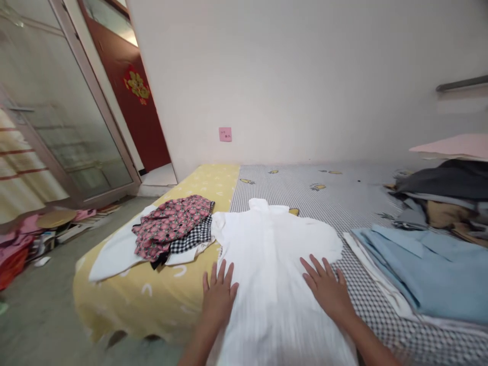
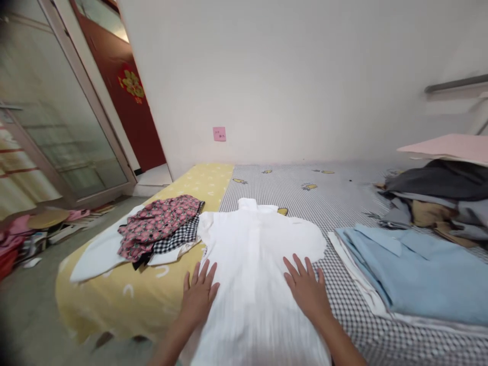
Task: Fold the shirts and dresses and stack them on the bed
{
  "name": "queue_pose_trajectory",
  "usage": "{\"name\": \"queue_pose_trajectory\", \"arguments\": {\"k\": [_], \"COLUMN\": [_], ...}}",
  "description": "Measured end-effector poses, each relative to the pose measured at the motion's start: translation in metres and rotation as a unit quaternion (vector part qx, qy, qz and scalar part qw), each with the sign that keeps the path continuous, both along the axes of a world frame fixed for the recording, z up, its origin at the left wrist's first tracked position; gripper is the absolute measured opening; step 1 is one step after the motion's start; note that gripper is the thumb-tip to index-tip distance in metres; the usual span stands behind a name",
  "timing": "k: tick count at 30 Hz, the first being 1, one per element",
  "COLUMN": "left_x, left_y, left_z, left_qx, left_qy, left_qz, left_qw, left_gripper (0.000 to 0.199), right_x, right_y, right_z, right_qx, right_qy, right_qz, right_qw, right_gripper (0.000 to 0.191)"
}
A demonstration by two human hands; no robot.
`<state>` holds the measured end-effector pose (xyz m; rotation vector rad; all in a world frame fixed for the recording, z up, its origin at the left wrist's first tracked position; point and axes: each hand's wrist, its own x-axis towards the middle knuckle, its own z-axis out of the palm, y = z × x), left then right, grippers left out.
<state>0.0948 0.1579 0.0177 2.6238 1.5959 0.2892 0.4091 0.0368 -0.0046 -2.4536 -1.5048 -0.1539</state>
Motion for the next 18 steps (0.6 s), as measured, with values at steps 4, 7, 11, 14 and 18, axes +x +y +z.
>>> {"name": "queue_pose_trajectory", "arguments": {"k": [4, 7, 11, 14, 18], "left_x": [-0.036, -0.07, -0.095, -0.081, -0.037], "left_y": [-0.042, -0.067, -0.098, -0.118, -0.136], "left_z": [-0.034, -0.064, -0.061, -0.033, -0.014], "left_qx": [0.036, 0.042, 0.107, 0.181, 0.188], "left_qy": [-0.087, -0.161, -0.117, -0.061, -0.005], "left_qz": [0.007, 0.028, 0.048, -0.017, -0.163], "left_qw": [0.996, 0.986, 0.986, 0.981, 0.968], "left_gripper": [0.06, 0.063, 0.066, 0.078, 0.101], "right_x": [-0.022, -0.029, -0.034, -0.043, -0.062], "right_y": [-0.036, -0.071, -0.126, -0.153, -0.151], "right_z": [0.0, -0.002, -0.016, -0.027, -0.021], "right_qx": [0.101, 0.238, 0.372, 0.319, 0.243], "right_qy": [0.14, 0.38, 0.592, 0.671, 0.786], "right_qz": [0.023, -0.006, -0.213, -0.277, -0.15], "right_qw": [0.985, 0.894, 0.682, 0.609, 0.547], "right_gripper": [0.05, 0.057, 0.071, 0.067, 0.065]}}
